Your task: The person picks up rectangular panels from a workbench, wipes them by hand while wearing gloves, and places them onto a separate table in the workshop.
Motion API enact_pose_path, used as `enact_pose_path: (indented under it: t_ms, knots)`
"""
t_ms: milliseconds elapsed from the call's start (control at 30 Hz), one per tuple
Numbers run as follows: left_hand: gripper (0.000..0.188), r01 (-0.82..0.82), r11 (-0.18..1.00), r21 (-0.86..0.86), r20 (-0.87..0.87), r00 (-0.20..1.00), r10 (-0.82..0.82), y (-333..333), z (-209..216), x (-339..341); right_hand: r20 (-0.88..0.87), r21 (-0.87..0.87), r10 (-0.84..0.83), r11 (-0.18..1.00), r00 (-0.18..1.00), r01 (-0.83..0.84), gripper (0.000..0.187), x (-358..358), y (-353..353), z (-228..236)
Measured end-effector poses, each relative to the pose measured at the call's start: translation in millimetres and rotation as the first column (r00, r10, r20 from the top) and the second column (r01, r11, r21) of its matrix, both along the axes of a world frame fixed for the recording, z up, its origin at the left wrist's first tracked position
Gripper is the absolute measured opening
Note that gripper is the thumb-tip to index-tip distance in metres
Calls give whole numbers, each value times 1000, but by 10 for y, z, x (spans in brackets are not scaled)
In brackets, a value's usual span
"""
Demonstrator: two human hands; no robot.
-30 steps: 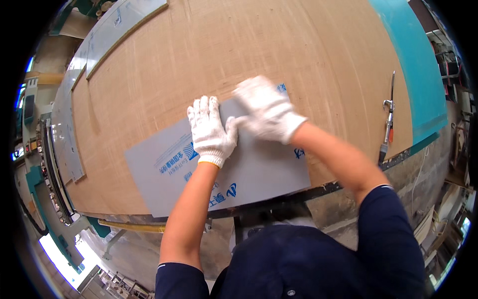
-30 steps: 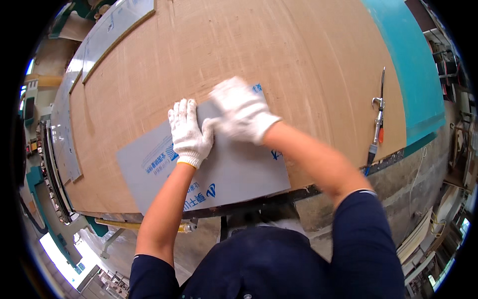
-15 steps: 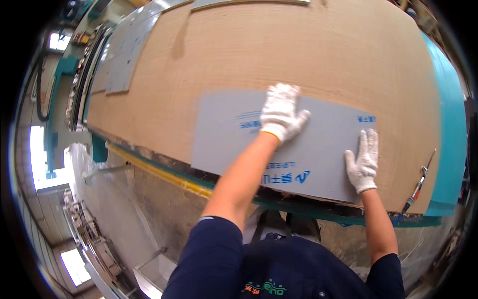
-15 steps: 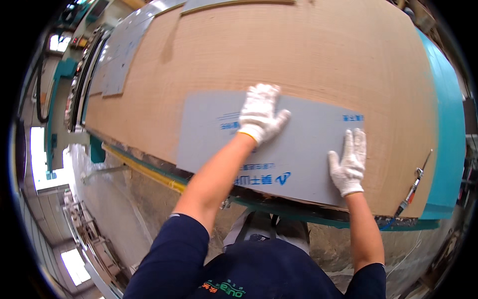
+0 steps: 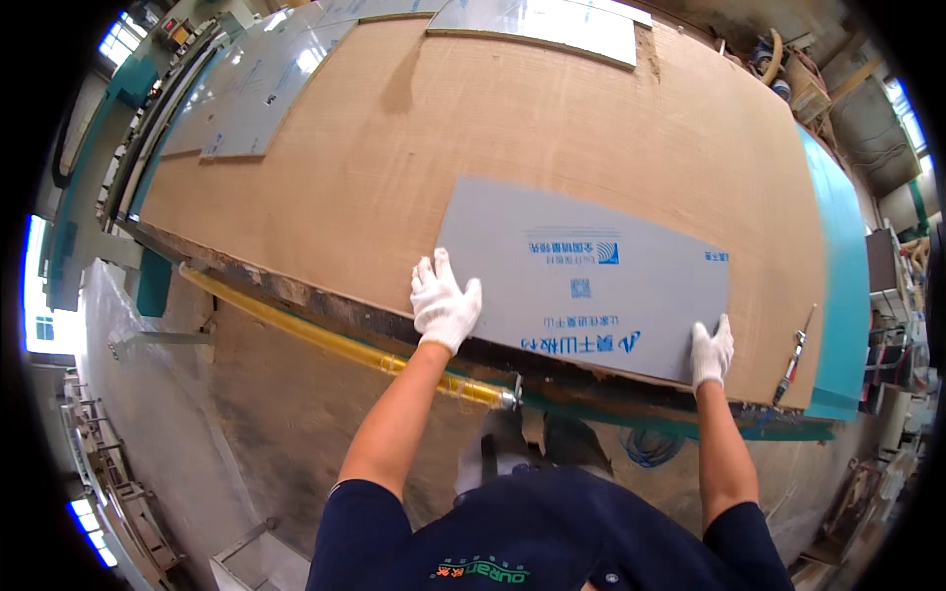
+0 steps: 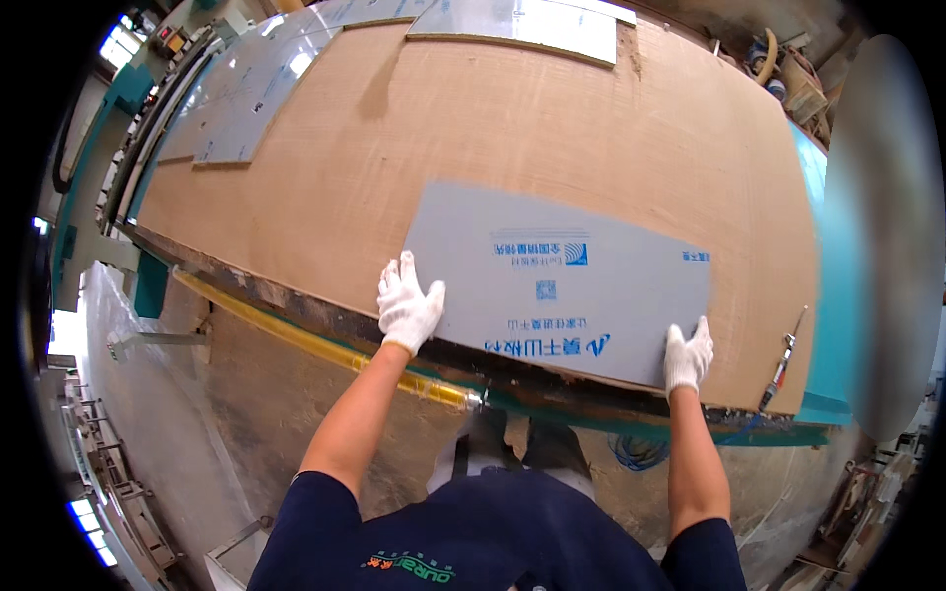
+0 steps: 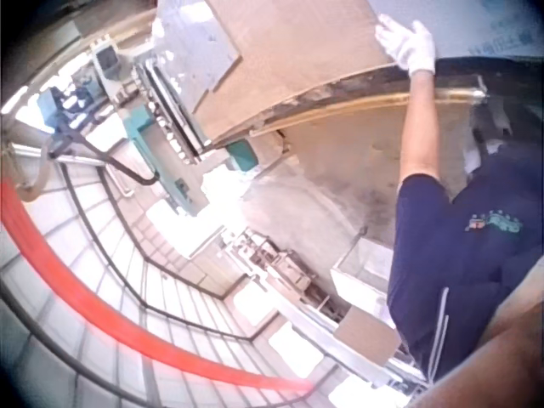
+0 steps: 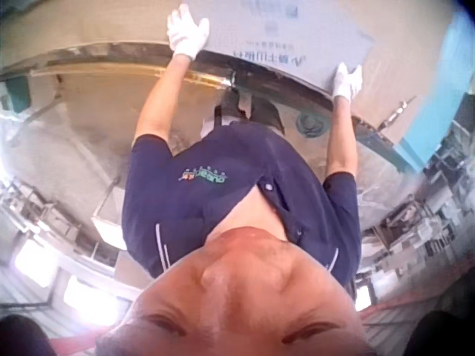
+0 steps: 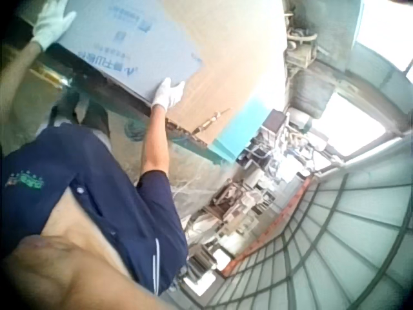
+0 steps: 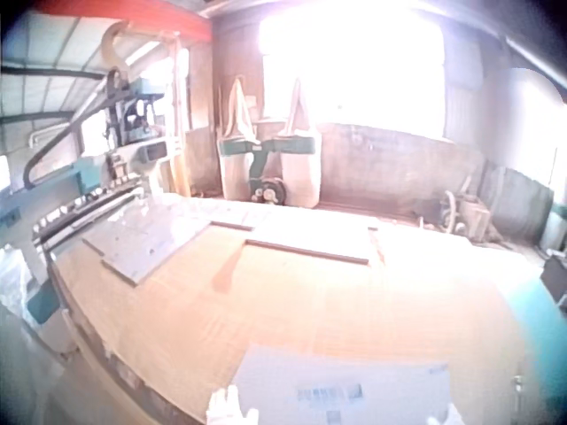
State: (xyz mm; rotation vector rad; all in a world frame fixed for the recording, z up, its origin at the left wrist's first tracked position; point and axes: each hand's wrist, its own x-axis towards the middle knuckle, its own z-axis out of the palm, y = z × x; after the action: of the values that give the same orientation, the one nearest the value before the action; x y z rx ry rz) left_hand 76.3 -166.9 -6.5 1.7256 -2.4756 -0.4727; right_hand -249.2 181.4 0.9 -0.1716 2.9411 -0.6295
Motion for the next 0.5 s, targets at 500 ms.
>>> enact_pose_path:
  t_ms: [500]
  knots:
    - [66,-348,629,695,-626,139,767,851,678,1525,675,-726,277,418,684,547,60,37,723,364]
